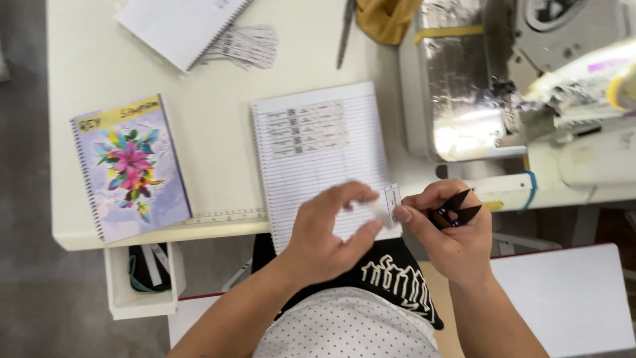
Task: The person sits at a desk and repeatedly picks up small rectangular labels, applies glue to them, and sticks them onto a lined notebook. They also use a small knife to trim the edges of the labels and flip through the notebook pages.
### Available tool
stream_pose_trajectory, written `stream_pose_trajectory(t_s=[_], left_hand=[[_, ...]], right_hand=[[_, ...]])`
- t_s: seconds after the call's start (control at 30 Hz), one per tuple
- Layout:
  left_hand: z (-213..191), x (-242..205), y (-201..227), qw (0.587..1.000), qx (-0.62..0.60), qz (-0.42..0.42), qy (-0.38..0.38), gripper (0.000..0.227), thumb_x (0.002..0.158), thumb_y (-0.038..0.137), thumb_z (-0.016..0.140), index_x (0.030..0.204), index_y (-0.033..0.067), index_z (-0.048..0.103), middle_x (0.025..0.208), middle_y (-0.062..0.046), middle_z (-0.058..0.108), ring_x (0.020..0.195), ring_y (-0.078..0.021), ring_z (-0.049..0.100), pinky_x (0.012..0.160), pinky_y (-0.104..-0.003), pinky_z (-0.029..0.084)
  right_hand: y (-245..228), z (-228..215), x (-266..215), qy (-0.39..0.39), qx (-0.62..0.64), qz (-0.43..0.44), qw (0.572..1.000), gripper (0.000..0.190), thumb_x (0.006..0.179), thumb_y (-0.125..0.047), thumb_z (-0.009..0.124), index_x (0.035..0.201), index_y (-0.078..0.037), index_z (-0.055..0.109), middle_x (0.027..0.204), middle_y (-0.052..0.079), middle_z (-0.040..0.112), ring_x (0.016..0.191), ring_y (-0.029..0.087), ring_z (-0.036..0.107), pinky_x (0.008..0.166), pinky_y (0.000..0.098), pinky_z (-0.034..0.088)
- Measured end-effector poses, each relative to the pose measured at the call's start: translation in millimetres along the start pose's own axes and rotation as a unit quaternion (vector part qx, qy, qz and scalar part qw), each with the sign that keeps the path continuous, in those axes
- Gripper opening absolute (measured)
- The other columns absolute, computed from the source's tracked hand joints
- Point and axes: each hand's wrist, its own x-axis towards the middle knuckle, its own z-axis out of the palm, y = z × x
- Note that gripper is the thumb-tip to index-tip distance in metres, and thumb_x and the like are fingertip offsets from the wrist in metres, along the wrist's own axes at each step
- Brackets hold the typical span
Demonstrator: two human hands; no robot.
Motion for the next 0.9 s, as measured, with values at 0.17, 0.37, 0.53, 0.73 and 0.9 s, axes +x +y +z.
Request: stream_pose_trajectory(t_s=[0.17,0.37,0.53,0.73,0.9], left_hand=[[34.7,26.0,22.5,1.0,-0.013,-0.004,-0.025,0.037,0.09,0.013,0.077,0.123,0.0071,0.062,0.105,-0.006,0.074,0.101,-0.0284,0.076,0.088,-0.041,0.059],[67.5,31.4,31.6,0.998,-0.005,-0.035,-0.046,0.031,0.091,0.014,0.076,0.118,0.0122,0.061,0.094,-0.002,0.076,0.1,-0.0267,0.076,0.095,-0.039,0.05],[79.6,32.2,32.4,0.983,-0.11,-0.135,-0.053,0.034,0.093,0.015,0.075,0.12,0.0087,0.056,0.092,-0.009,0.079,0.105,-0.0313,0.077,0.102,-0.046,0.051],[107.2,34.2,28.5,0.928,-0.221,-0.289,-0.084,0.009,0.095,0.017,0.073,0.1,0.01,0.076,0.081,-0.002,0.077,0.083,-0.0069,0.068,0.08,-0.026,0.055],[121.0,49.5,20.3,0.934,-0.167,-0.293,-0.119,0.004,0.092,0.013,0.063,0.09,0.0124,0.066,0.065,-0.001,0.065,0.065,-0.0081,0.055,0.062,-0.026,0.049]], right_hand=[[5.3,-32.3,-9.1,0.023,-0.02,-0.075,0.997,0.022,0.084,0.011,0.078,0.09,0.006,0.057,0.075,0.019,0.073,0.063,0.012,0.066,0.062,0.0238,0.058],[8.7,-61.3,-13.4,0.047,-0.045,-0.101,0.993,0.022,0.085,0.013,0.076,0.091,0.006,0.056,0.076,0.02,0.073,0.067,0.014,0.069,0.066,0.0262,0.06],[8.4,-70.6,-12.4,0.039,-0.045,-0.116,0.991,0.022,0.085,0.012,0.076,0.091,0.004,0.056,0.076,0.02,0.073,0.067,0.012,0.069,0.065,0.0253,0.059],[14.5,-90.0,-17.1,0.061,-0.07,-0.124,0.988,0.023,0.086,0.011,0.076,0.092,0.005,0.055,0.079,0.021,0.074,0.067,0.014,0.071,0.067,0.0261,0.06],[5.5,-122.6,-15.6,-0.06,-0.112,0.01,0.992,0.044,0.093,-0.007,0.069,0.129,0.001,0.044,0.098,0.018,0.074,0.068,0.012,0.058,0.065,0.0264,0.049]])
